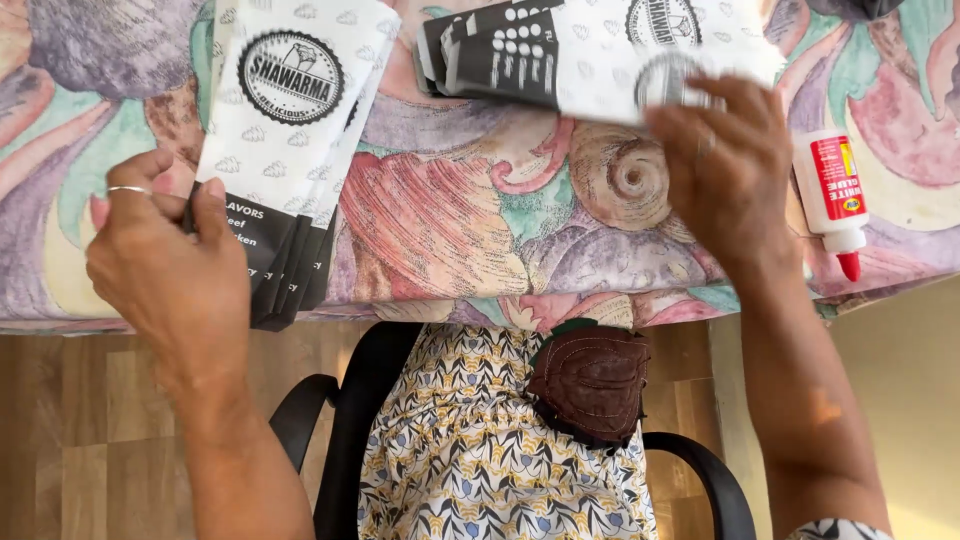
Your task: The person repeatedly applies glue to the edge of a printed paper wrapper, folds it over, and presses it flat to form a sealed wrapper. They handle multiple wrappers one at a time, stacking completed units on the table.
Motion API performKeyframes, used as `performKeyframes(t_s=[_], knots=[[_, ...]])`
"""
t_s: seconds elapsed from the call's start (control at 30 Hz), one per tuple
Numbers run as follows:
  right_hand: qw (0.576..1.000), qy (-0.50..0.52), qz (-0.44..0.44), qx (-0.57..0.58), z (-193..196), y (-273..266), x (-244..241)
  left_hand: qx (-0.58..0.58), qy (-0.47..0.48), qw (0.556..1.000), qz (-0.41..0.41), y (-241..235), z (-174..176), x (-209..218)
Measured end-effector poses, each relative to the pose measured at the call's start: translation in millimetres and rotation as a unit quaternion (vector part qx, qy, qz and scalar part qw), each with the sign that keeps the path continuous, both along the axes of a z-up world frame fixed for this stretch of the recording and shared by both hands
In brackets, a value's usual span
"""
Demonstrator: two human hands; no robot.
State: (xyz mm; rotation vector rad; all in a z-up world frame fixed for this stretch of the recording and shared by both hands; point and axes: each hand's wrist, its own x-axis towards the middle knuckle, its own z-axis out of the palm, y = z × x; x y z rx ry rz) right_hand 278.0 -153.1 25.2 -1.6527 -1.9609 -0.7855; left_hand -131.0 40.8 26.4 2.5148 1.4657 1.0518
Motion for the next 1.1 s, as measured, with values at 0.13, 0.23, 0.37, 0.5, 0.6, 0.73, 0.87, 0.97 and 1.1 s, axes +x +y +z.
performKeyframes(t_s=[0.13,0.23,0.37,0.5,0.6,0.73,0.87,0.97,1.1], knots=[[0.995,0.012,-0.005,-0.095,-1,-43,-33,0.12,0.153,0.98,0.052,-7,1,22],[0.983,0.146,-0.023,-0.106,-5,-83,-3,0.127,0.045,0.99,-0.043,-16,3,55],[0.94,0.129,-0.292,-0.119,7,-132,55,0.059,-0.017,0.933,-0.354,-35,2,109],[0.81,0.325,-0.419,-0.251,28,-145,66,0.016,0.058,0.886,-0.46,-39,-23,152],[0.791,0.466,-0.372,-0.139,40,-149,34,0.025,0.067,0.893,-0.444,-42,-24,156],[0.704,0.647,-0.265,0.121,-27,-203,86,0.035,0.075,0.903,-0.422,-41,-20,150],[0.727,0.661,-0.1,0.157,-12,-174,38,-0.06,0.08,0.906,-0.412,-36,-15,151],[0.761,0.628,-0.066,0.145,-11,-159,25,-0.108,0.067,0.904,-0.407,-34,-8,151],[0.803,0.585,-0.046,0.103,-16,-148,20,-0.169,0.034,0.917,-0.361,-35,-2,151]])
